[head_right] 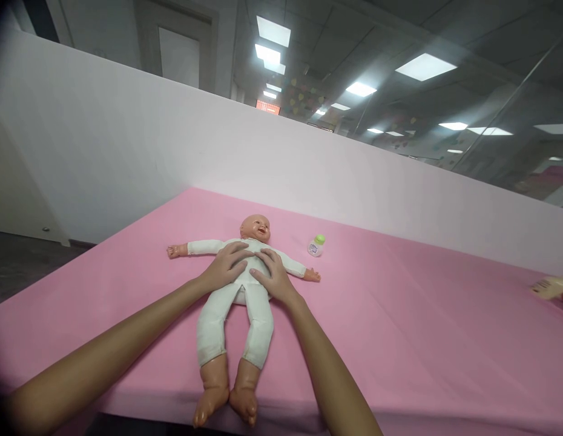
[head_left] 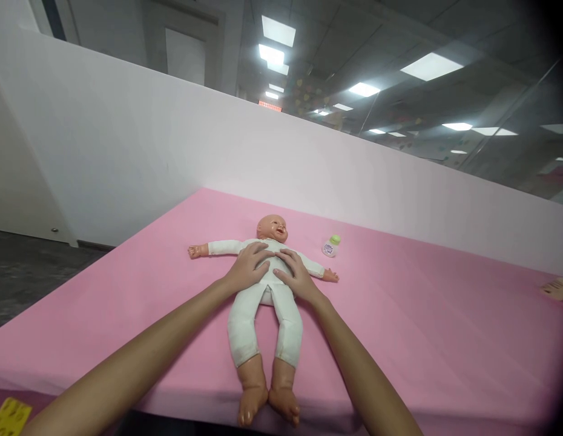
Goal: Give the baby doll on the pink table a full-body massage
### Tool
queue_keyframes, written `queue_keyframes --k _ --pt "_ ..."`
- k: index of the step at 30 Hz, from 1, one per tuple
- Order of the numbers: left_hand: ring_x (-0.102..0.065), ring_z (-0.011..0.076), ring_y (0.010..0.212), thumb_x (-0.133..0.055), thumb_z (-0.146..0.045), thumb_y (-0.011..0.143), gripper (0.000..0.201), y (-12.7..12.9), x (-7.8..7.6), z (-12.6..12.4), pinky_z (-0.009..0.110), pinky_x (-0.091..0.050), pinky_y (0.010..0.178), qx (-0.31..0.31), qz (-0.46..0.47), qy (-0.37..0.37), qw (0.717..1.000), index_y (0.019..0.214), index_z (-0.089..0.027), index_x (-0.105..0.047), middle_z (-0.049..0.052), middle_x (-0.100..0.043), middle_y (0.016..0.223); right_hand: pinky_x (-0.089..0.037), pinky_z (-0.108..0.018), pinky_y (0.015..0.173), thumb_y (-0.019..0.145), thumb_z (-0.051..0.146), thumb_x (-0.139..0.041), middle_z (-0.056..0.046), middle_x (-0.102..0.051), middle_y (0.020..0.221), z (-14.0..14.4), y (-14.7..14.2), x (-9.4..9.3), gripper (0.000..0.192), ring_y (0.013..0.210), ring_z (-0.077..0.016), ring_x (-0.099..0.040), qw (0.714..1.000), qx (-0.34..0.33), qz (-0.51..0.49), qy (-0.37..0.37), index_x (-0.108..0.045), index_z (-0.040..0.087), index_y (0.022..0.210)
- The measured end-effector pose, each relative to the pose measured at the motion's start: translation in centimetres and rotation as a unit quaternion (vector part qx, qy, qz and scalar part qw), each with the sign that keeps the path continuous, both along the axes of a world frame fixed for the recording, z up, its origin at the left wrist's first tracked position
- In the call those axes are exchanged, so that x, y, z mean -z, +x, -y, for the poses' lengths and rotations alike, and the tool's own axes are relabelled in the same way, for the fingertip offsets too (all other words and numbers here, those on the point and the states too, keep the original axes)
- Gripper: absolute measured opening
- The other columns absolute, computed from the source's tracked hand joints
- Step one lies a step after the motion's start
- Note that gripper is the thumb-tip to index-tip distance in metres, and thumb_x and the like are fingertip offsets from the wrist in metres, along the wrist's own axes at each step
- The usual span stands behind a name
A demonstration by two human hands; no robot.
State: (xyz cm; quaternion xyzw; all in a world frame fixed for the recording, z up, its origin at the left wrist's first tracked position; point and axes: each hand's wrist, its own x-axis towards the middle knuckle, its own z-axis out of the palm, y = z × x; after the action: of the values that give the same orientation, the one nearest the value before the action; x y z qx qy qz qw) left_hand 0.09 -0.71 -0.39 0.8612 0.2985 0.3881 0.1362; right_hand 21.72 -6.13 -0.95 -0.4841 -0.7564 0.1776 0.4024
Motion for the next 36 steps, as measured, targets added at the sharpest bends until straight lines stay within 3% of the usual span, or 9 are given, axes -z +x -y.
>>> queue_keyframes --k 3,7,16,21,27,31,33,36 --pt "-0.049 0.0293 0.133 -0.049 -0.03 0.099 0.035 0.0 0.0 0.0 0.051 -0.038 0.116 0.005 -0.005 -0.005 1.0 0.128 -0.027 -0.068 0.009 -0.057 0.138 -0.035 -0.047 0.123 0.096 0.051 -0.064 -0.006 -0.052 0.146 -0.2 -0.1 0.2 0.045 0.142 -0.026 -0.044 0.999 0.02 -0.005 0.028 -0.062 0.033 0.138" --pt "-0.055 0.0271 0.118 -0.051 -0.029 0.098 0.03 -0.1 -0.4 0.1 0.047 -0.044 0.107 0.014 -0.003 -0.007 1.0 0.12 -0.025 -0.07 0.009 -0.062 0.119 -0.038 -0.048 0.119 0.095 0.046 -0.067 -0.006 -0.059 0.138 -0.3 -0.4 0.4 0.037 0.135 -0.0272 -0.049 0.997 0.042 -0.008 0.063 -0.068 0.032 0.129" --pt "-0.056 0.0256 0.102 -0.053 -0.025 0.094 0.018 0.0 -0.9 0.5 0.043 -0.042 0.094 -0.006 0.003 -0.028 1.0 0.102 -0.022 -0.069 0.006 -0.062 0.1 -0.043 -0.046 0.11 0.094 0.037 -0.07 -0.006 -0.062 0.122 -0.4 -0.8 0.4 0.023 0.122 -0.0263 -0.055 0.991 0.07 -0.023 0.112 -0.071 0.029 0.115" --pt "-0.056 0.0218 0.091 -0.053 -0.023 0.094 0.011 0.1 -1.2 0.7 0.038 -0.04 0.087 -0.001 0.012 -0.026 1.0 0.09 -0.02 -0.062 0.002 -0.062 0.087 -0.046 -0.045 0.104 0.093 0.036 -0.069 -0.007 -0.062 0.112 -0.4 -0.8 0.5 0.021 0.112 -0.0259 -0.057 0.989 0.083 -0.019 0.118 -0.072 0.027 0.112" --pt "-0.051 0.0171 0.072 -0.051 -0.023 0.095 0.019 0.2 -1.4 0.9 0.034 -0.038 0.074 0.007 0.02 -0.031 0.999 0.076 -0.019 -0.052 -0.001 -0.056 0.071 -0.049 -0.043 0.096 0.094 0.037 -0.068 -0.006 -0.065 0.105 -0.5 -0.7 0.5 0.022 0.103 -0.0253 -0.06 0.991 0.085 -0.019 0.104 -0.072 0.026 0.112" --pt "-0.056 0.0203 0.085 -0.054 -0.026 0.094 0.014 0.2 -1.1 0.8 0.037 -0.042 0.082 -0.016 0.018 -0.008 1.0 0.084 -0.019 -0.059 0.002 -0.06 0.082 -0.05 -0.041 0.092 0.093 0.037 -0.067 -0.005 -0.065 0.101 -0.5 -0.8 0.5 0.023 0.097 -0.0241 -0.06 0.992 0.083 -0.024 0.093 -0.071 0.025 0.112" --pt "-0.057 0.0238 0.1 -0.056 -0.027 0.094 0.014 0.1 -0.7 0.6 0.041 -0.044 0.092 -0.025 0.014 0.002 1.0 0.099 -0.02 -0.066 0.005 -0.063 0.098 -0.05 -0.042 0.095 0.094 0.037 -0.067 -0.005 -0.064 0.103 -0.4 -0.8 0.4 0.023 0.101 -0.025 -0.06 0.992 0.084 -0.024 0.096 -0.071 0.026 0.113" --pt "-0.054 0.0282 0.121 -0.055 -0.03 0.097 0.029 0.1 0.0 0.1 0.048 -0.041 0.106 -0.018 0.004 0.015 1.0 0.122 -0.024 -0.069 0.008 -0.061 0.124 -0.048 -0.045 0.102 0.095 0.038 -0.066 -0.006 -0.062 0.11 -0.4 -0.9 0.4 0.023 0.111 -0.0262 -0.057 0.99 0.085 -0.023 0.106 -0.071 0.028 0.115"
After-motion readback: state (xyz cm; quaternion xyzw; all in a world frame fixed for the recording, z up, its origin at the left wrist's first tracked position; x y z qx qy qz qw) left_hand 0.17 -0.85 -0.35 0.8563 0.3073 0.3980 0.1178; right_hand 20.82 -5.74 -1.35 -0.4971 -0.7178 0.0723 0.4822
